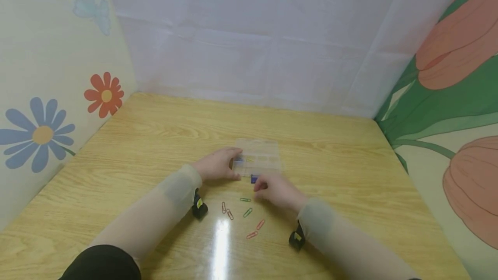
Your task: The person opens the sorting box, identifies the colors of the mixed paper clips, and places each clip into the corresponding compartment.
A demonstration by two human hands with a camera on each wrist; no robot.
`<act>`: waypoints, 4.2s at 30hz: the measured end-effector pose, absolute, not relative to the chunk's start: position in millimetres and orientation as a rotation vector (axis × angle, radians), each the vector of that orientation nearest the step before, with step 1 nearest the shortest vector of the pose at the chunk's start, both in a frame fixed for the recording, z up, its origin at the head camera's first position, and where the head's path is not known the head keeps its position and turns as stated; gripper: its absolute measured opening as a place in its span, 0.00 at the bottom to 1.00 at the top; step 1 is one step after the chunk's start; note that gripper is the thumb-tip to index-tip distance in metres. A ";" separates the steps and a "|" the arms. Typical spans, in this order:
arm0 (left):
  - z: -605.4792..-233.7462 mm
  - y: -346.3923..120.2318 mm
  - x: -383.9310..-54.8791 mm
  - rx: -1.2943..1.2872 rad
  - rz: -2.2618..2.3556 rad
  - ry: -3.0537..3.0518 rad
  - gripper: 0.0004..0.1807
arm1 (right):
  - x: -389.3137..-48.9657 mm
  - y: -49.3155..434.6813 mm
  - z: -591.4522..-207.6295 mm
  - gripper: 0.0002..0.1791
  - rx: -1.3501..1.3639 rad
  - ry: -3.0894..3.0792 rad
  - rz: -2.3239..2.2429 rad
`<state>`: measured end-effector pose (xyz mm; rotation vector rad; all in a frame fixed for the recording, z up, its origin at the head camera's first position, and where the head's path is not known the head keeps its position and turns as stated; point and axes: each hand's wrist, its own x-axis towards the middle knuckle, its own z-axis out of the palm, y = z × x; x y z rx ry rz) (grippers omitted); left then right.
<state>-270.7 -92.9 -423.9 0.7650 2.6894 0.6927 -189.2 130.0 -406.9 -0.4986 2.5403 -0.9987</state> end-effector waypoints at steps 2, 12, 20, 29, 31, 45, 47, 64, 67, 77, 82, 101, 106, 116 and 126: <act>-423.5 -92.9 -270.6 0.768 0.694 2.688 0.51 | -192.1 130.2 -403.6 0.02 -0.487 2.542 -1.015; -426.0 -93.3 -272.5 0.788 0.693 2.693 0.51 | -228.8 126.4 -389.4 0.02 -0.365 2.688 -1.064; -427.5 -93.4 -273.4 0.778 0.687 2.700 0.51 | -254.0 118.2 -383.4 0.03 -0.317 2.759 -1.026; -426.3 -93.0 -270.8 0.767 0.696 2.700 0.51 | -264.0 110.3 -389.5 0.02 -0.257 2.763 -0.993; -425.8 -92.7 -270.4 0.768 0.702 2.700 0.51 | -265.5 109.0 -391.8 0.02 -0.262 2.770 -0.969; -427.8 -93.0 -272.8 0.787 0.701 2.698 0.51 | -264.8 103.1 -391.5 0.02 -0.232 2.771 -0.922; -427.8 -93.1 -273.1 0.793 0.702 2.697 0.51 | -263.9 103.2 -391.2 0.02 -0.227 2.764 -0.930; -426.8 -93.0 -272.0 0.758 0.701 2.689 0.51 | -249.3 115.9 -386.9 0.03 -0.394 2.777 -0.999; -426.2 -93.1 -271.7 0.763 0.694 2.692 0.51 | -241.1 119.0 -384.6 0.02 -0.414 2.758 -1.001; -424.3 -94.5 -270.0 0.767 0.682 2.694 0.50 | -207.1 124.5 -383.6 0.01 -0.480 2.622 -1.045; -426.1 -94.2 -271.0 0.774 0.680 2.708 0.51 | -193.4 127.5 -387.8 0.02 -0.528 2.605 -1.027; -423.1 -92.9 -270.3 0.757 0.678 2.690 0.51 | -156.7 147.1 -407.6 0.07 -0.724 2.420 -0.818; -423.2 -92.7 -270.7 0.760 0.683 2.688 0.52 | -154.4 145.4 -412.6 0.06 -0.794 2.459 -0.762; -421.2 -91.8 -269.1 0.750 0.678 2.687 0.52 | -152.1 141.8 -411.8 0.09 -0.815 2.483 -0.676; -417.8 -91.1 -266.7 0.744 0.666 2.683 0.51 | -159.4 144.5 -408.7 0.07 -0.683 2.458 -0.768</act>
